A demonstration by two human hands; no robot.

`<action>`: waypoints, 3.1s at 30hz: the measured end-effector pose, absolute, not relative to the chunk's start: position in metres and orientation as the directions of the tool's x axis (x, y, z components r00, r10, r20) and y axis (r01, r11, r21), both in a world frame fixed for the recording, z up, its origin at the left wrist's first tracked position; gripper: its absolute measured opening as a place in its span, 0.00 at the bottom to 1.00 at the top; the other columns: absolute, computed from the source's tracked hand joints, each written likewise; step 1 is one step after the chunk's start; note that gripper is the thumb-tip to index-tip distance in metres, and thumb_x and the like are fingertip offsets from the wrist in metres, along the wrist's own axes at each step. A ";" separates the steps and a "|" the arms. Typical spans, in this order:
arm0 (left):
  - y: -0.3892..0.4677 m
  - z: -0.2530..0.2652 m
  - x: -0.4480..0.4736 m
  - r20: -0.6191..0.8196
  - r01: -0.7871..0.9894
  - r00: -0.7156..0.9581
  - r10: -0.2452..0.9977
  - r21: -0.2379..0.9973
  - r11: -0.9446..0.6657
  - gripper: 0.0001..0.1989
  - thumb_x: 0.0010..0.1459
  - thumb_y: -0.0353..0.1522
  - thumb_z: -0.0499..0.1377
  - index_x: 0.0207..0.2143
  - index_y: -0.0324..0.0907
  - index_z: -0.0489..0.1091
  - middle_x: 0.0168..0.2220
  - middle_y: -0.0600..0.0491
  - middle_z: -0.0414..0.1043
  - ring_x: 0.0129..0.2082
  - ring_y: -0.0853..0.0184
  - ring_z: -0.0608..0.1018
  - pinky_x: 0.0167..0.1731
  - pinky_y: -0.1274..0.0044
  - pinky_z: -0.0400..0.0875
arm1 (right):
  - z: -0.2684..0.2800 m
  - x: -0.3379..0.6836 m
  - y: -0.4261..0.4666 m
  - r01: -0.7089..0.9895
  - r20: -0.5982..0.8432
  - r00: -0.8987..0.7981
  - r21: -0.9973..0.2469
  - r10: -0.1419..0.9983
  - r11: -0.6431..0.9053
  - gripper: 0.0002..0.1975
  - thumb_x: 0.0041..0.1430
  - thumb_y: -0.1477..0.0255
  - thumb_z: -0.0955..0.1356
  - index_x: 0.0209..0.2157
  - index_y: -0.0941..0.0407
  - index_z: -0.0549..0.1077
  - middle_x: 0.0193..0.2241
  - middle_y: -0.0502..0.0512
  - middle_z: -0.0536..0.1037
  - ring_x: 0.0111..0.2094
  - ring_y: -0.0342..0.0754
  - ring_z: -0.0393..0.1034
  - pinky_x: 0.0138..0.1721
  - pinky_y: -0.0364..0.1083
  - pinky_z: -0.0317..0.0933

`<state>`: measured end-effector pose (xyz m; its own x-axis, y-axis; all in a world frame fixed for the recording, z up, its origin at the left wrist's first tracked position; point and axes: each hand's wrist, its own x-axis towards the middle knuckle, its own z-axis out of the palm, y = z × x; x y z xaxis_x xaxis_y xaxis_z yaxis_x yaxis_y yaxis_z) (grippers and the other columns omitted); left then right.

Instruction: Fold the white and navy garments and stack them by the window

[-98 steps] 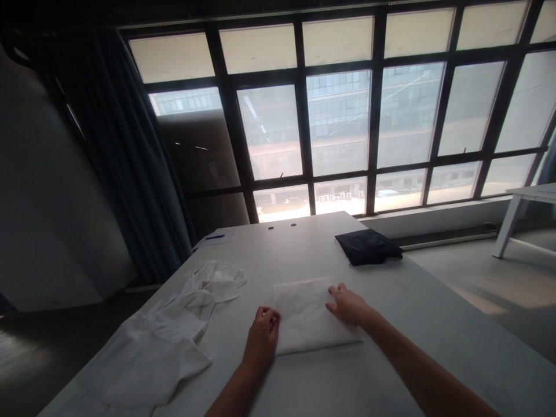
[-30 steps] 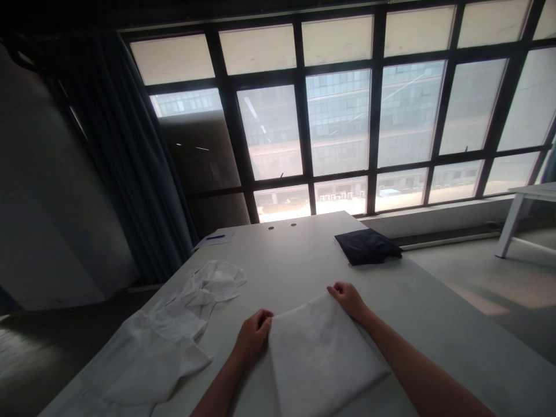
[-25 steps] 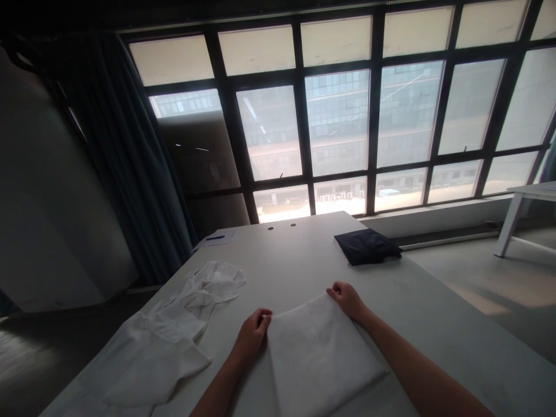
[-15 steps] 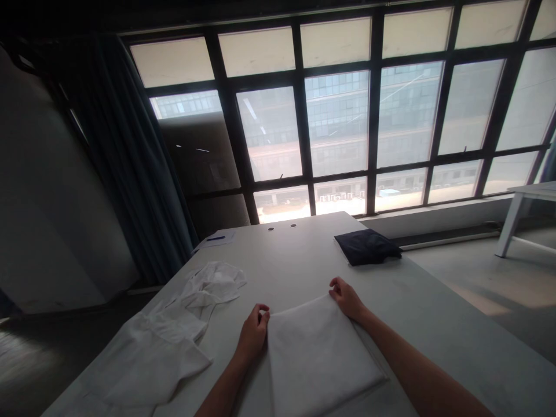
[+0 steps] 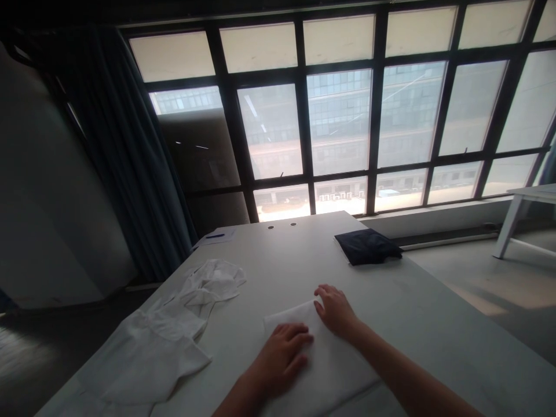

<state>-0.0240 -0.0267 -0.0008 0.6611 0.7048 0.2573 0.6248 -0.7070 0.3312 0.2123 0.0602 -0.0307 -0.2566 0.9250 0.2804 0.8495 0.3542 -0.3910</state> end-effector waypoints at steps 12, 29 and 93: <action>-0.050 -0.029 -0.007 -0.064 0.646 0.758 0.649 0.204 -0.735 0.42 0.66 0.52 0.53 0.72 0.56 0.33 0.73 0.43 0.31 0.71 0.37 0.43 0.60 0.34 0.36 | -0.059 0.225 0.088 0.890 0.133 -0.233 -0.371 0.963 0.266 0.25 0.72 0.62 0.54 0.60 0.53 0.71 0.66 0.62 0.64 0.68 0.57 0.53 0.66 0.58 0.46; 0.001 -0.035 -0.038 0.240 0.832 0.434 0.868 0.263 -0.489 0.46 0.44 0.56 0.70 0.62 0.48 0.67 0.68 0.39 0.57 0.66 0.41 0.61 0.63 0.50 0.54 | -0.029 0.191 0.035 0.811 0.549 -0.288 -0.295 0.784 0.505 0.05 0.63 0.71 0.63 0.35 0.54 0.71 0.37 0.57 0.73 0.42 0.53 0.66 0.50 0.52 0.56; -0.008 -0.036 -0.043 0.559 0.667 0.249 0.791 0.493 -0.559 0.11 0.69 0.39 0.53 0.49 0.49 0.71 0.43 0.52 0.81 0.41 0.63 0.83 0.44 0.73 0.78 | -0.038 0.182 0.029 0.649 0.609 -0.393 -0.348 0.689 0.677 0.13 0.64 0.75 0.68 0.48 0.46 0.75 0.46 0.55 0.74 0.47 0.52 0.70 0.51 0.52 0.65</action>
<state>-0.0425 -0.0076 -0.0360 0.2494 0.7909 0.5588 0.6670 -0.5586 0.4930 0.1822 0.0286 -0.0380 -0.3925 0.6895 0.6087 0.6489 0.6766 -0.3480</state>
